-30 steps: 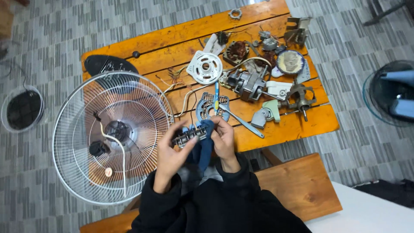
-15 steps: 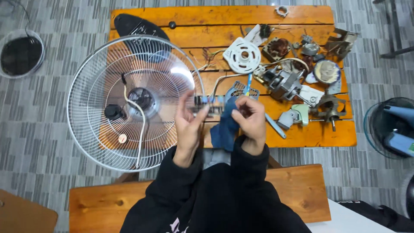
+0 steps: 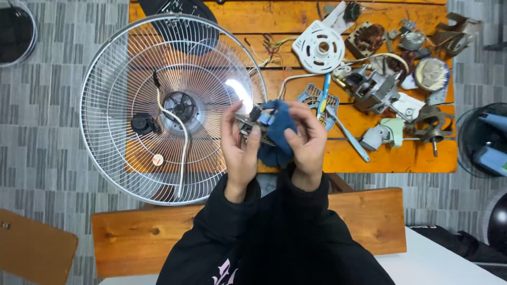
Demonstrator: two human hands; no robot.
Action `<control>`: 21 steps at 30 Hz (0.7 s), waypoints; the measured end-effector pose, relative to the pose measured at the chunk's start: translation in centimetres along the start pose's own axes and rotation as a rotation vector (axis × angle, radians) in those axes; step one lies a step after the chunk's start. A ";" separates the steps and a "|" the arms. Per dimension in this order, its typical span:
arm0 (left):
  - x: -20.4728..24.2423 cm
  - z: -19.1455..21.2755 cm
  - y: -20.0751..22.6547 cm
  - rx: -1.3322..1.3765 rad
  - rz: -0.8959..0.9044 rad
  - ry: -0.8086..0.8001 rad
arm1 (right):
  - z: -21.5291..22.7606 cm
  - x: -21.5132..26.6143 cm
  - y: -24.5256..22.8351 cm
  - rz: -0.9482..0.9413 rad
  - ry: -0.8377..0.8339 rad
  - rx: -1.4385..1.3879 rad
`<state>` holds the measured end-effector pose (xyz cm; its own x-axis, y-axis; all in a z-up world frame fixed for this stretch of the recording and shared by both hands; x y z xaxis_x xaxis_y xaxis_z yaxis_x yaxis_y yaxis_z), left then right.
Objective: The person cleans a small electrical component with a blue cloth, wiping its surfaces thoroughly. They then use a metal tool to scrape or clean specific parts of the component while holding it in their other hand.
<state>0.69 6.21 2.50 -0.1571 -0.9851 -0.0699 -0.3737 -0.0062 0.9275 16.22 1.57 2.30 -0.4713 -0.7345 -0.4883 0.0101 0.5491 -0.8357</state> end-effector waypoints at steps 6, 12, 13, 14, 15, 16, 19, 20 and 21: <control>0.3 0.2 1.5 0.016 -0.186 0.110 | 0.0 0.8 0.2 -0.026 -0.025 0.029; 0.5 1.5 0.3 -0.007 -0.189 0.225 | 0.9 0.8 -0.8 0.058 -0.145 0.223; 0.4 1.8 0.2 -0.006 -0.188 0.224 | 1.7 1.1 -1.0 0.058 -0.144 0.224; 0.5 2.0 0.9 -0.068 -0.291 0.252 | 2.0 1.4 -0.6 0.004 -0.211 0.216; 0.8 2.3 1.6 -0.131 -0.394 0.279 | 2.3 1.7 -0.2 -0.050 -0.277 0.208; 0.8 2.4 1.7 -0.135 -0.388 0.278 | 0.9 1.4 -0.8 -0.057 -0.274 0.208; 1.1 1.1 3.2 -0.169 -0.491 0.131 | 0.0 0.5 -2.8 0.029 -0.027 0.073; 1.2 0.4 4.3 -0.248 -0.559 0.093 | -0.8 0.6 -2.4 -0.017 -0.116 0.014; 1.5 -0.3 5.4 -0.327 -0.627 0.055 | -1.6 0.9 -2.2 -0.062 -0.204 -0.045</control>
<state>-1.29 4.67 7.52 0.0470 -0.7864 -0.6160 -0.0837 -0.6176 0.7820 14.35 0.37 4.09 -0.2817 -0.8304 -0.4807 -0.0546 0.5140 -0.8561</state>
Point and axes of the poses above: each hand's wrist, its own x-axis away from the middle knuckle, its own z-axis out of the back of the hand, y = z × x, the point moved 8 cm from there along -x, towards the middle knuckle, and after that the axes turned 7 degrees about z, right-handed, at the moved point
